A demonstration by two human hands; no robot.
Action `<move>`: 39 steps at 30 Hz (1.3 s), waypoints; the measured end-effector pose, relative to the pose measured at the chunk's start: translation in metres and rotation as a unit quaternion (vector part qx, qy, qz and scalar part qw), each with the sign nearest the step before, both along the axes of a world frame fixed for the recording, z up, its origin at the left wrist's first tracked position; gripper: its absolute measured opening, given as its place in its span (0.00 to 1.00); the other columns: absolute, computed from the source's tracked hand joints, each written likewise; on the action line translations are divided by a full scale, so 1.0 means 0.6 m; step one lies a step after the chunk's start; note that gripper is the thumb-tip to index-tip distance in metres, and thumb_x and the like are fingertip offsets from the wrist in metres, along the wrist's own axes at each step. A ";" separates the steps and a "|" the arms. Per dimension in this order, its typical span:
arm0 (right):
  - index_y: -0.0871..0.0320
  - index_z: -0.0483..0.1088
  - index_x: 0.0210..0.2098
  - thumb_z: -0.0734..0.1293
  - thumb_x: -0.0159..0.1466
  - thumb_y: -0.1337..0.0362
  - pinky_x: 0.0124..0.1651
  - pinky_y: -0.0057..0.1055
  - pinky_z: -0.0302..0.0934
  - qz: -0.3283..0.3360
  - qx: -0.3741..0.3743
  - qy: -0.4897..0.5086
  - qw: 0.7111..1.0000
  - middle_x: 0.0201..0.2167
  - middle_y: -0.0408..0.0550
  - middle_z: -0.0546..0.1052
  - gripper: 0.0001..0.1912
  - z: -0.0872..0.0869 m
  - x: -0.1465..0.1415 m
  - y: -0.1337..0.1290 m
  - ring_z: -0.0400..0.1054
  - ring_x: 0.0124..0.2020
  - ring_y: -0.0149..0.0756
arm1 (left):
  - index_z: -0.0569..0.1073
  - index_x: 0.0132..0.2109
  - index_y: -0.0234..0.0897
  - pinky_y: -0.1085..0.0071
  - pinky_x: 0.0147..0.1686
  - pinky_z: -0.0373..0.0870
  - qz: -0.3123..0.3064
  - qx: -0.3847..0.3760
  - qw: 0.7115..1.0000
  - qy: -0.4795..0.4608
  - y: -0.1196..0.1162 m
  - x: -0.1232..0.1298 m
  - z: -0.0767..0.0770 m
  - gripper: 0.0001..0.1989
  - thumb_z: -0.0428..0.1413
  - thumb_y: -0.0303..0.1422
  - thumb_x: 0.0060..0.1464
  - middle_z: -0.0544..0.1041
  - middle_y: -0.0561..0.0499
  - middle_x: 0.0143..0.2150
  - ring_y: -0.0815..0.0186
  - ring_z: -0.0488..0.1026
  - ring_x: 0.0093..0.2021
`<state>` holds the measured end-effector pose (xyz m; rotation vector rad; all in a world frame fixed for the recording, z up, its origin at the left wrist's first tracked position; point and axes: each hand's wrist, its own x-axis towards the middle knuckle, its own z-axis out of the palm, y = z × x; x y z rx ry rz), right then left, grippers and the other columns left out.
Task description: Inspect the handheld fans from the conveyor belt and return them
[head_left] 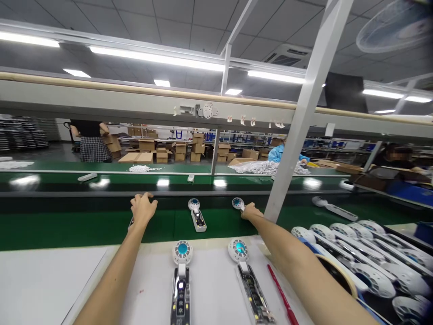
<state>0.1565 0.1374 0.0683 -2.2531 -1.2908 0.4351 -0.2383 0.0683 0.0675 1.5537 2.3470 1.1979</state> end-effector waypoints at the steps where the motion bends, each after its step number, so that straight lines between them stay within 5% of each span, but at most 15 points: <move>1: 0.60 0.69 0.56 0.68 0.70 0.58 0.50 0.44 0.71 0.015 -0.007 0.050 0.999 0.54 0.54 0.73 0.19 0.001 -0.005 -0.001 0.72 0.49 0.42 | 0.75 0.49 0.33 0.49 0.57 0.65 -0.029 0.003 1.000 -0.005 -0.002 0.002 0.008 0.14 0.56 0.32 0.56 0.73 0.38 0.52 0.49 0.69 0.56; 4: 0.61 0.70 0.54 0.67 0.70 0.59 0.47 0.41 0.72 0.068 -0.020 0.215 0.974 0.51 0.53 0.74 0.17 0.008 -0.025 0.004 0.73 0.46 0.40 | 0.75 0.48 0.34 0.61 0.50 0.70 -0.121 0.027 0.992 -0.014 -0.008 0.012 0.035 0.11 0.55 0.31 0.58 0.78 0.47 0.43 0.61 0.75 0.45; 7: 0.62 0.70 0.53 0.68 0.70 0.60 0.44 0.38 0.72 0.120 0.000 0.359 0.925 0.49 0.52 0.75 0.16 0.031 -0.048 0.015 0.74 0.43 0.38 | 0.75 0.47 0.37 0.67 0.46 0.70 -0.184 0.072 0.980 -0.009 -0.018 0.028 0.063 0.12 0.53 0.33 0.58 0.79 0.48 0.41 0.62 0.76 0.42; 12: 0.62 0.71 0.49 0.66 0.71 0.58 0.38 0.32 0.72 0.189 0.072 0.514 0.833 0.42 0.48 0.76 0.14 0.090 -0.091 -0.002 0.73 0.36 0.33 | 0.76 0.44 0.38 0.66 0.43 0.69 -0.249 0.119 0.961 0.008 -0.050 0.054 0.101 0.11 0.53 0.35 0.56 0.79 0.48 0.40 0.60 0.76 0.41; 15: 0.63 0.69 0.49 0.64 0.71 0.65 0.37 0.34 0.74 0.239 0.106 0.552 0.791 0.36 0.47 0.76 0.09 0.115 -0.116 -0.042 0.75 0.36 0.35 | 0.76 0.44 0.38 0.65 0.43 0.69 -0.265 0.130 0.955 0.016 -0.073 0.069 0.121 0.10 0.54 0.34 0.56 0.79 0.48 0.40 0.60 0.75 0.42; 18: 0.60 0.63 0.56 0.61 0.65 0.75 0.37 0.38 0.76 0.302 0.150 0.555 0.760 0.34 0.47 0.77 0.20 0.128 -0.134 -0.090 0.78 0.37 0.41 | 0.76 0.43 0.39 0.66 0.42 0.70 -0.270 0.142 0.952 0.017 -0.097 0.088 0.141 0.09 0.53 0.34 0.57 0.79 0.48 0.41 0.60 0.75 0.42; 21: 0.52 0.53 0.66 0.64 0.62 0.73 0.37 0.42 0.77 0.365 0.206 0.527 0.739 0.45 0.50 0.76 0.35 0.133 -0.144 -0.134 0.78 0.38 0.43 | 0.75 0.44 0.39 0.67 0.42 0.71 -0.281 0.157 0.947 0.005 -0.119 0.111 0.158 0.09 0.53 0.35 0.60 0.79 0.49 0.41 0.62 0.75 0.42; 23: 0.50 0.47 0.70 0.65 0.63 0.70 0.49 0.48 0.75 0.427 0.289 0.436 0.738 0.59 0.56 0.69 0.40 0.131 -0.148 -0.156 0.75 0.49 0.46 | 0.75 0.46 0.38 0.67 0.43 0.72 -0.305 0.158 0.939 -0.032 -0.131 0.125 0.166 0.10 0.55 0.36 0.60 0.78 0.48 0.42 0.62 0.76 0.43; 26: 0.49 0.39 0.73 0.62 0.66 0.70 0.67 0.53 0.58 0.494 0.421 0.193 0.736 0.71 0.57 0.52 0.42 0.127 -0.151 -0.178 0.58 0.67 0.51 | 0.73 0.51 0.40 0.66 0.47 0.72 -0.361 0.133 0.917 -0.107 -0.143 0.141 0.169 0.14 0.58 0.39 0.60 0.77 0.48 0.46 0.62 0.75 0.47; 30: 0.42 0.35 0.74 0.59 0.67 0.75 0.65 0.51 0.61 0.511 0.496 0.046 0.701 0.70 0.53 0.53 0.44 0.124 -0.152 -0.190 0.54 0.70 0.51 | 0.70 0.56 0.43 0.65 0.49 0.73 -0.418 0.113 0.886 -0.164 -0.151 0.153 0.167 0.21 0.61 0.42 0.58 0.74 0.47 0.52 0.61 0.74 0.51; 35: 0.39 0.34 0.73 0.60 0.66 0.75 0.64 0.49 0.62 0.533 0.481 0.084 0.691 0.70 0.51 0.53 0.46 0.120 -0.157 -0.197 0.55 0.69 0.50 | 0.71 0.54 0.43 0.66 0.48 0.73 -0.429 0.132 0.873 -0.190 -0.152 0.152 0.167 0.18 0.61 0.40 0.59 0.75 0.47 0.50 0.61 0.74 0.50; 39: 0.45 0.40 0.73 0.60 0.68 0.69 0.59 0.49 0.68 0.563 0.347 0.303 0.686 0.69 0.55 0.57 0.39 0.131 -0.164 -0.217 0.62 0.64 0.48 | 0.75 0.49 0.40 0.69 0.45 0.73 -0.397 0.161 0.883 -0.190 -0.152 0.142 0.173 0.13 0.60 0.39 0.60 0.77 0.49 0.44 0.63 0.75 0.46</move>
